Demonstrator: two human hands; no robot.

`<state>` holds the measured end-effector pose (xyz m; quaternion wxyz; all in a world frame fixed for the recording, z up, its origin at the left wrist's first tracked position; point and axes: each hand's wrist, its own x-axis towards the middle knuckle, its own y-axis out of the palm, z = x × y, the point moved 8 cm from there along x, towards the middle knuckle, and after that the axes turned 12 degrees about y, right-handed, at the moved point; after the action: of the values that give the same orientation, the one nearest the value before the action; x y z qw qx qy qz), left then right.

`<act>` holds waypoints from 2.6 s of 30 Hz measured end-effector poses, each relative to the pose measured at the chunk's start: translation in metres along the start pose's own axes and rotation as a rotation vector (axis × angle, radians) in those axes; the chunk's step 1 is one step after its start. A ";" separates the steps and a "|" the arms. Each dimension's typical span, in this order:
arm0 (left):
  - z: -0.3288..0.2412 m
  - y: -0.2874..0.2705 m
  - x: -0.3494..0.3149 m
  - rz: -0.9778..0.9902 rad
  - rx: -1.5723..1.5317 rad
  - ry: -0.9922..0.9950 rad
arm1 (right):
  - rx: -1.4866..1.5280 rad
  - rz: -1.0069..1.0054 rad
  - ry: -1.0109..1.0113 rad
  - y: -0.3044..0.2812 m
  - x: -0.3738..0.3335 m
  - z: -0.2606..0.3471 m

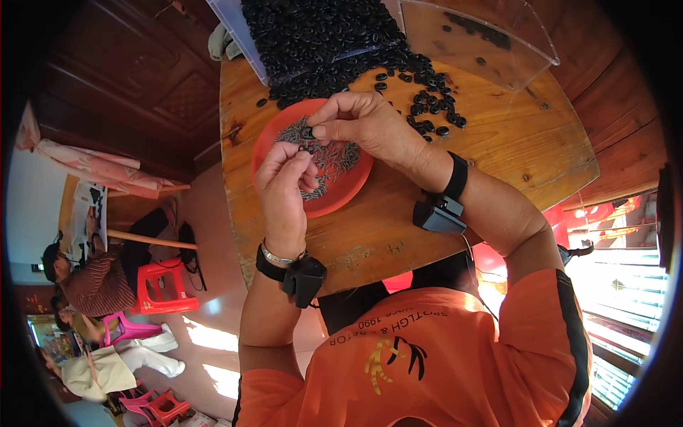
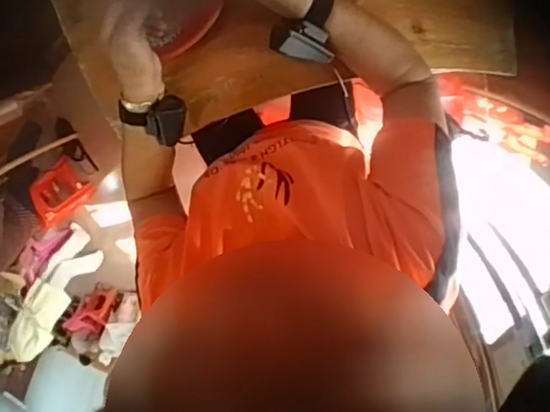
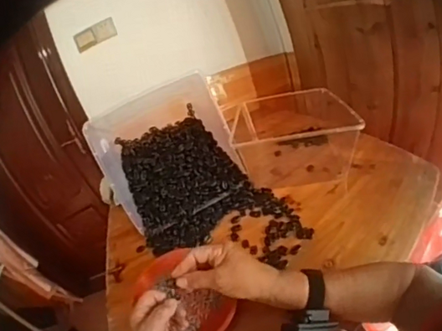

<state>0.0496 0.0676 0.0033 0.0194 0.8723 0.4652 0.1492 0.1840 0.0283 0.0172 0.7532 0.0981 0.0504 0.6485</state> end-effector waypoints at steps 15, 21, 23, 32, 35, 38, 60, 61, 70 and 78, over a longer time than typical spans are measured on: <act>-0.002 0.001 -0.002 0.001 0.020 0.018 | -0.121 0.029 -0.061 0.013 -0.008 0.006; -0.002 -0.002 -0.002 -0.032 0.011 0.027 | -0.072 0.060 -0.054 0.017 -0.008 -0.001; 0.000 -0.001 -0.002 -0.031 -0.022 0.006 | -0.102 0.069 -0.084 0.019 -0.009 0.001; -0.002 0.002 -0.005 -0.025 -0.093 -0.012 | -0.303 0.039 -0.119 0.029 -0.016 0.004; -0.003 0.001 -0.004 0.007 -0.076 0.016 | -0.318 0.038 -0.116 0.028 -0.016 0.008; -0.008 0.001 -0.002 0.045 -0.014 0.085 | -0.205 0.086 -0.098 0.031 -0.016 0.006; -0.069 0.022 -0.013 0.235 0.820 0.672 | -0.115 0.219 -0.120 0.027 -0.024 0.033; -0.072 0.023 -0.014 0.232 0.839 0.688 | -0.114 0.218 -0.123 0.027 -0.024 0.034; -0.078 0.020 -0.018 0.255 0.705 0.851 | -0.530 0.069 -0.529 0.040 -0.048 0.070; -0.073 0.018 -0.019 0.271 0.679 0.835 | -0.554 0.080 -0.577 0.043 -0.051 0.075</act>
<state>0.0339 0.0347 0.0711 -0.4682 0.7484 0.3389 0.3253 0.1495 -0.0225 0.0967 0.7085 0.0712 -0.3437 0.6122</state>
